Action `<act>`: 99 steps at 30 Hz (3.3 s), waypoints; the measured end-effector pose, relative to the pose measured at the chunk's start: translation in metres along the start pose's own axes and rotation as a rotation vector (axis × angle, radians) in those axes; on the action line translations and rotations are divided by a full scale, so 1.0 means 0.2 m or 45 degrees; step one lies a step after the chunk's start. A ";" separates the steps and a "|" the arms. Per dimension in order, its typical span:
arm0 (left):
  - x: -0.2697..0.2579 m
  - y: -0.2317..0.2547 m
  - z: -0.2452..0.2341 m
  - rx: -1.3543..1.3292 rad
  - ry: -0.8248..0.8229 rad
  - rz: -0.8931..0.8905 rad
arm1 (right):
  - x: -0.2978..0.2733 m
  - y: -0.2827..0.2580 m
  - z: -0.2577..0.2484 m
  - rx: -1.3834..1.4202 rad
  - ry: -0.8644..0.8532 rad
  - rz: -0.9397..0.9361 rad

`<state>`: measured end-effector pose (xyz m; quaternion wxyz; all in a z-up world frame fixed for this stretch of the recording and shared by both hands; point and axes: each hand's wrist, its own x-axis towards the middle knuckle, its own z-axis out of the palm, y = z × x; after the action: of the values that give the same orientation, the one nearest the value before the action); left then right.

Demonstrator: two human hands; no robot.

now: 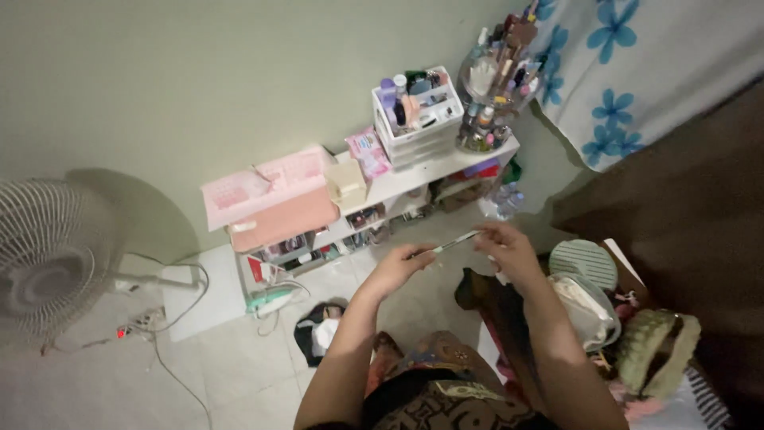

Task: The person is tidying up and organizing various personal items, moving them between a shelf and a storage bin.

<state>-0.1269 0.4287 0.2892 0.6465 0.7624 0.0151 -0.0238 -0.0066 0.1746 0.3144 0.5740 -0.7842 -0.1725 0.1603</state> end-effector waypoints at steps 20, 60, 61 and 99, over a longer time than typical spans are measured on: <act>0.15 -0.10 -0.47 0.195 0.273 0.171 | 0.62 -0.09 0.07 0.009 0.117 -0.011; 1.77 0.62 -0.64 0.273 0.572 0.121 | 2.18 0.54 -0.82 0.611 0.625 0.577; 1.81 0.62 -0.63 0.272 0.574 0.120 | 2.19 0.58 -0.84 0.610 0.623 0.578; 1.94 0.59 -0.55 0.644 0.577 0.223 | 2.17 -0.62 -0.83 -1.580 0.441 -0.773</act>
<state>0.2691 0.5142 0.4008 0.4170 0.8827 0.0864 0.1986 0.4419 0.2668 0.4568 0.0602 -0.8979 -0.3491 -0.2613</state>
